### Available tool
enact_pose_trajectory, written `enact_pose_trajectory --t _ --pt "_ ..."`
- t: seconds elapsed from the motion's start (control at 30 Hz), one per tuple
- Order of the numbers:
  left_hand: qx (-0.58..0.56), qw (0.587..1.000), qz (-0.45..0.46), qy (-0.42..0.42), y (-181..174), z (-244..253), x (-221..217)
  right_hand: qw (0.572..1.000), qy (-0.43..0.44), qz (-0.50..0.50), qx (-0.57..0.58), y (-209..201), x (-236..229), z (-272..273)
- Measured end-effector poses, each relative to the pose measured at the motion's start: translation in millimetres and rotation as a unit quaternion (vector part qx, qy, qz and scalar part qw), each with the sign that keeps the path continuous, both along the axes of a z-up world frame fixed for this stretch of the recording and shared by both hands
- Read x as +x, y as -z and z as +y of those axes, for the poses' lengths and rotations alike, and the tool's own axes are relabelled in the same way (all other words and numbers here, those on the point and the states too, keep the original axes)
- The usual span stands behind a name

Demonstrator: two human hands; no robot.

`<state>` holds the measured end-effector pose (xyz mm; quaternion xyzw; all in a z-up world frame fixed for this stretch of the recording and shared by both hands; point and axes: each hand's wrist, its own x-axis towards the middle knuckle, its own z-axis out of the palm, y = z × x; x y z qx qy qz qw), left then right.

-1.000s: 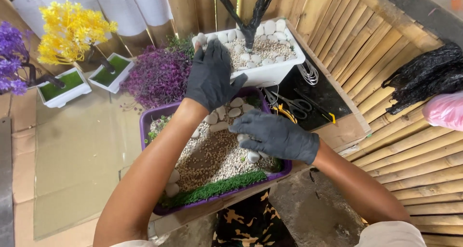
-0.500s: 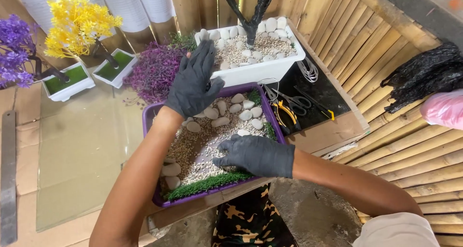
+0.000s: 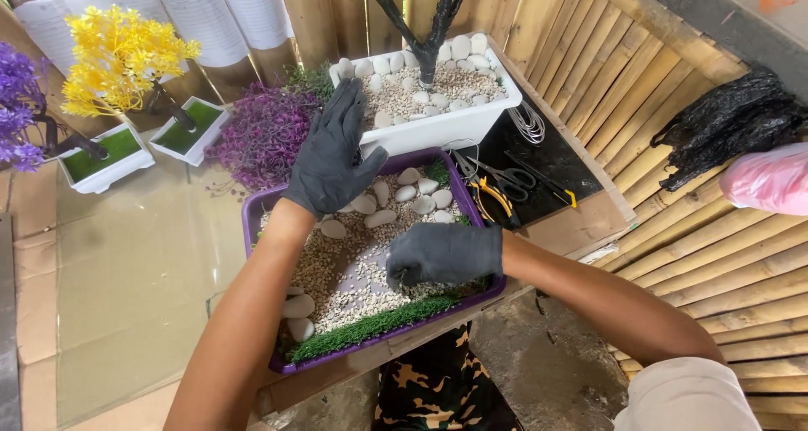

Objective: The person arranges white stones and small pebbles around the base of a bonsai tree in a white rectangular pot. They also adjust the placement of artificial green moss and small plants within a purple tray that holds the bonsai setup.

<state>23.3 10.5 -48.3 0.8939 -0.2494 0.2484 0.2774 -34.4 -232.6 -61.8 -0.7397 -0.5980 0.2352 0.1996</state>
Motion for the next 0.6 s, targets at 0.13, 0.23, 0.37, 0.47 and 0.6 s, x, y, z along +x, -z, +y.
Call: enact_pose_trajectory --t 0.13,0.23,0.37,0.47,0.6 --pt "0.003 1.000 -0.001 -0.002 -3.2 -0.4 -3.8 0.991 0.081 0.102 -0.006 -75.9 6.6 7.9" --pt "-0.005 1.000 -0.002 0.007 -7.1 0.0 -7.0 0.989 0.120 0.089 -0.015 -88.8 18.5 4.2" --pt "-0.009 1.000 -0.007 0.013 -5.6 1.9 -6.6 0.959 0.217 0.183 0.014 -115.9 30.1 -1.5" --pt "-0.009 1.000 -0.011 0.023 -7.2 2.9 -8.9 0.935 0.237 0.261 0.023 -108.7 46.2 -8.1" --pt "-0.009 1.000 -0.007 0.025 -12.2 2.0 -14.4 0.919 0.238 0.312 0.037 -103.9 74.8 -16.8"
